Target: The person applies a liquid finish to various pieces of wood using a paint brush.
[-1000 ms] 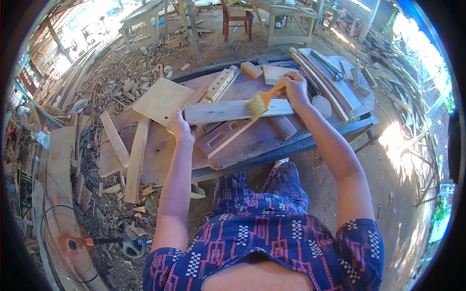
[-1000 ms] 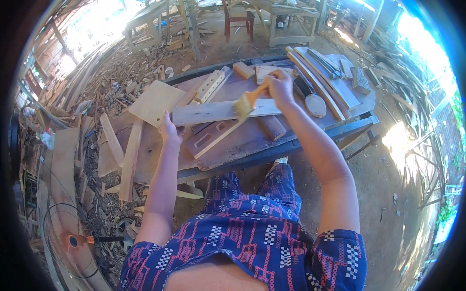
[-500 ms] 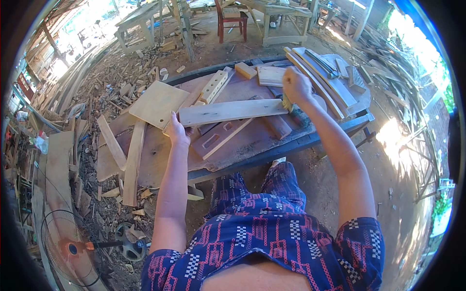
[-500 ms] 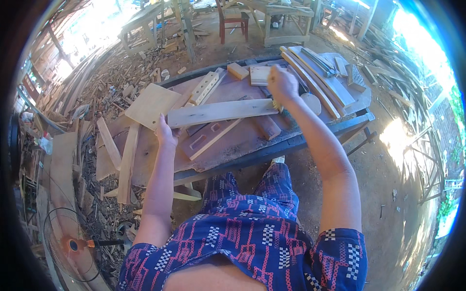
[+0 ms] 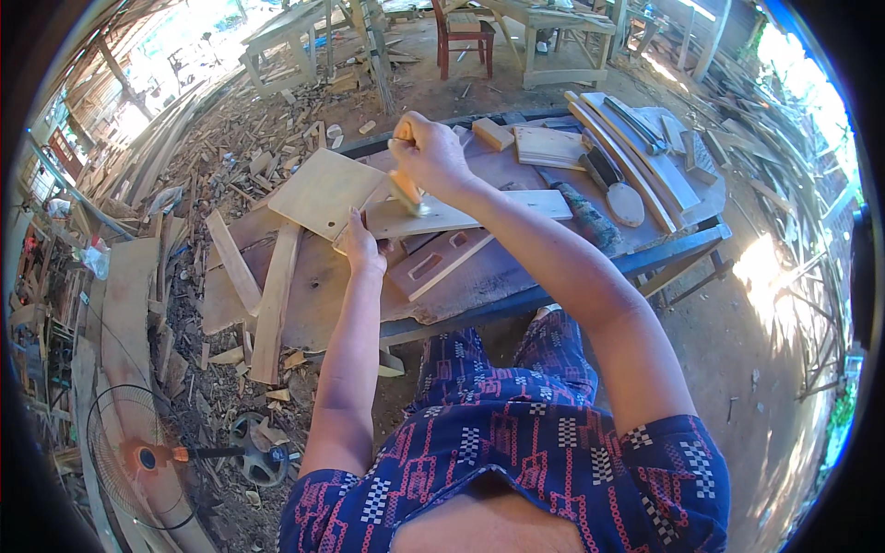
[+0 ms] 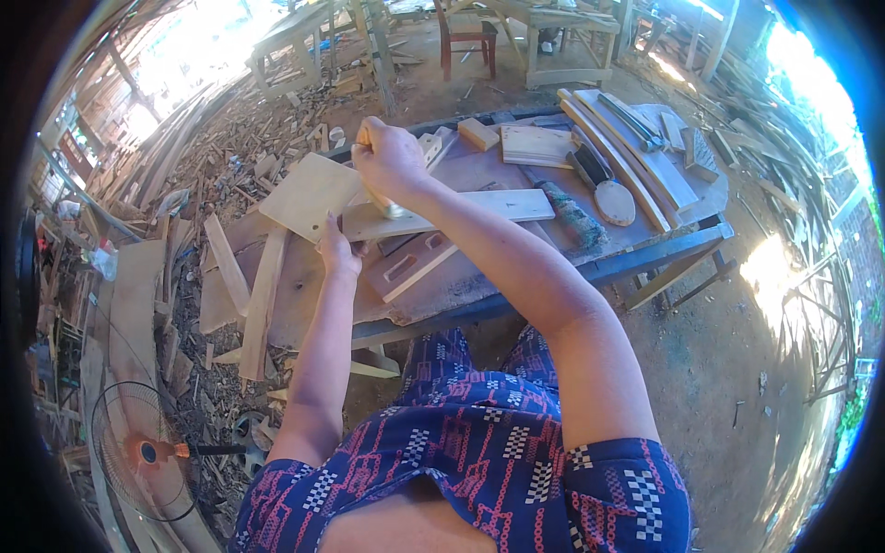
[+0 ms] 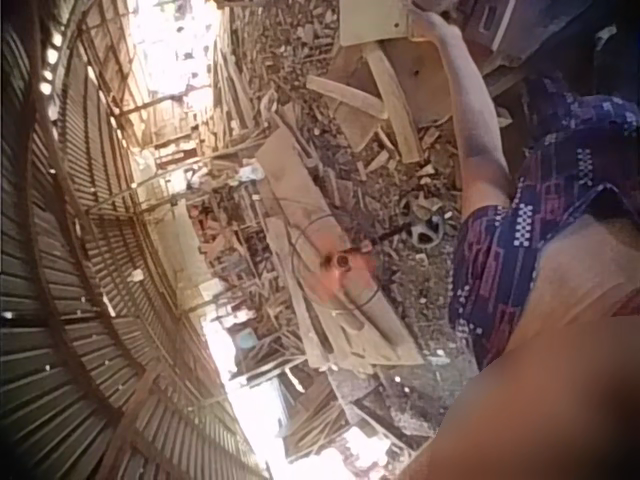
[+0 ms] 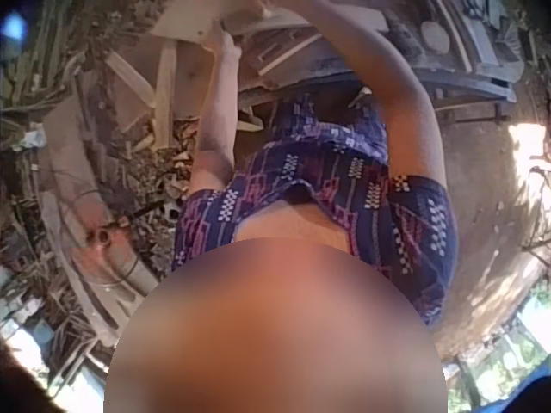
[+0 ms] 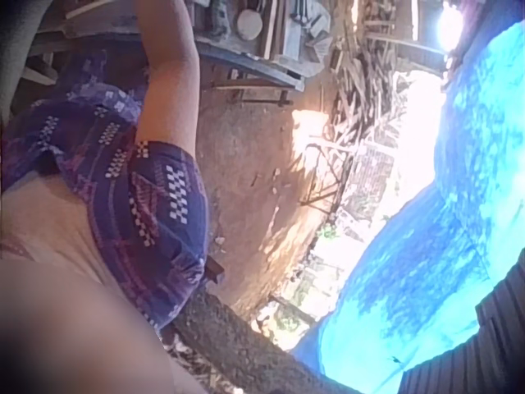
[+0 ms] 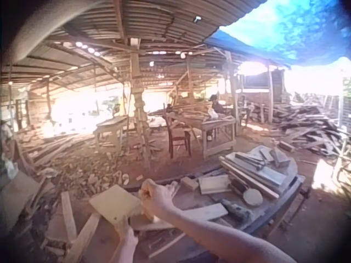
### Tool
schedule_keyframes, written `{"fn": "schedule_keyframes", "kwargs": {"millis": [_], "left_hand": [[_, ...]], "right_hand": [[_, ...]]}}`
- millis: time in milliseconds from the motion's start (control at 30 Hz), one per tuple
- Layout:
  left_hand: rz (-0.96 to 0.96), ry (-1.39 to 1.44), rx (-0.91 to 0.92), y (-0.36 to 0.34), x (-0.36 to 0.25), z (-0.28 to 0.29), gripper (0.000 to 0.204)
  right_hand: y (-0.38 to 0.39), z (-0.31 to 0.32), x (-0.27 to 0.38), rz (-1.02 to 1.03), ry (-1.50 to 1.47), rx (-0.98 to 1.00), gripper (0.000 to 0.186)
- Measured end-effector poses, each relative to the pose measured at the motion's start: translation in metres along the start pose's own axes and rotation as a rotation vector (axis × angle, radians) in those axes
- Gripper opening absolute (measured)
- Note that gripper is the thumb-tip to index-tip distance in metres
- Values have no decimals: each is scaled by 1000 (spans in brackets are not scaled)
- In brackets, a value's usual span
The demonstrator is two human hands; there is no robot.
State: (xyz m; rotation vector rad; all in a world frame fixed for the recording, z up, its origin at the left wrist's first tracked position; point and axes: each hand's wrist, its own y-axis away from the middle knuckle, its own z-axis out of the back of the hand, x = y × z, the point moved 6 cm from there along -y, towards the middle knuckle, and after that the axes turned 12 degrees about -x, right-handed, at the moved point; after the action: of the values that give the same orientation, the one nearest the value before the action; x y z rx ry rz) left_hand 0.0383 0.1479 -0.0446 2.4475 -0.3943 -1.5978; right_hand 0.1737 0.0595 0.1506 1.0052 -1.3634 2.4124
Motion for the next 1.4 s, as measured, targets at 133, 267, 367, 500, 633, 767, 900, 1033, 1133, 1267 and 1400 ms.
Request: {"fn": "schedule_keyframes", "kwargs": {"millis": [133, 267, 367, 500, 633, 767, 900, 1033, 1133, 1267, 1400], "left_hand": [[-4, 20, -25, 6, 0, -4, 39], [-38, -9, -41, 2, -3, 5, 41], [-15, 44, 22, -1, 1, 1, 45], [-16, 6, 50, 4, -4, -4, 50], [-29, 2, 19, 3, -4, -4, 39], [-36, -28, 38, -6, -4, 3, 28], [4, 53, -48, 1, -13, 1, 27], [-68, 70, -100, 33, -33, 2, 26], [-85, 108, -153, 41, -34, 17, 24], [-97, 157, -225, 56, -26, 44, 21], [-79, 141, -273, 69, -5, 54, 20]], "right_hand": [[-7, -14, -9, -228, -436, -30, 13], [3, -10, -25, -557, -618, -20, 12], [16, 12, -63, -698, -581, -107, 15], [36, 67, -127, -810, -568, -213, 19], [58, 144, -187, -878, -414, -353, 15], [76, 204, -228, -869, -385, -466, 15], [97, 245, -253, -867, -374, -698, 12], [124, 247, -268, -937, -506, -798, 10], [149, 232, -285, -1029, -639, -869, 11], [167, 223, -305, -1063, -804, -926, 13], [167, 225, -313, -1094, -783, -853, 14]]}}
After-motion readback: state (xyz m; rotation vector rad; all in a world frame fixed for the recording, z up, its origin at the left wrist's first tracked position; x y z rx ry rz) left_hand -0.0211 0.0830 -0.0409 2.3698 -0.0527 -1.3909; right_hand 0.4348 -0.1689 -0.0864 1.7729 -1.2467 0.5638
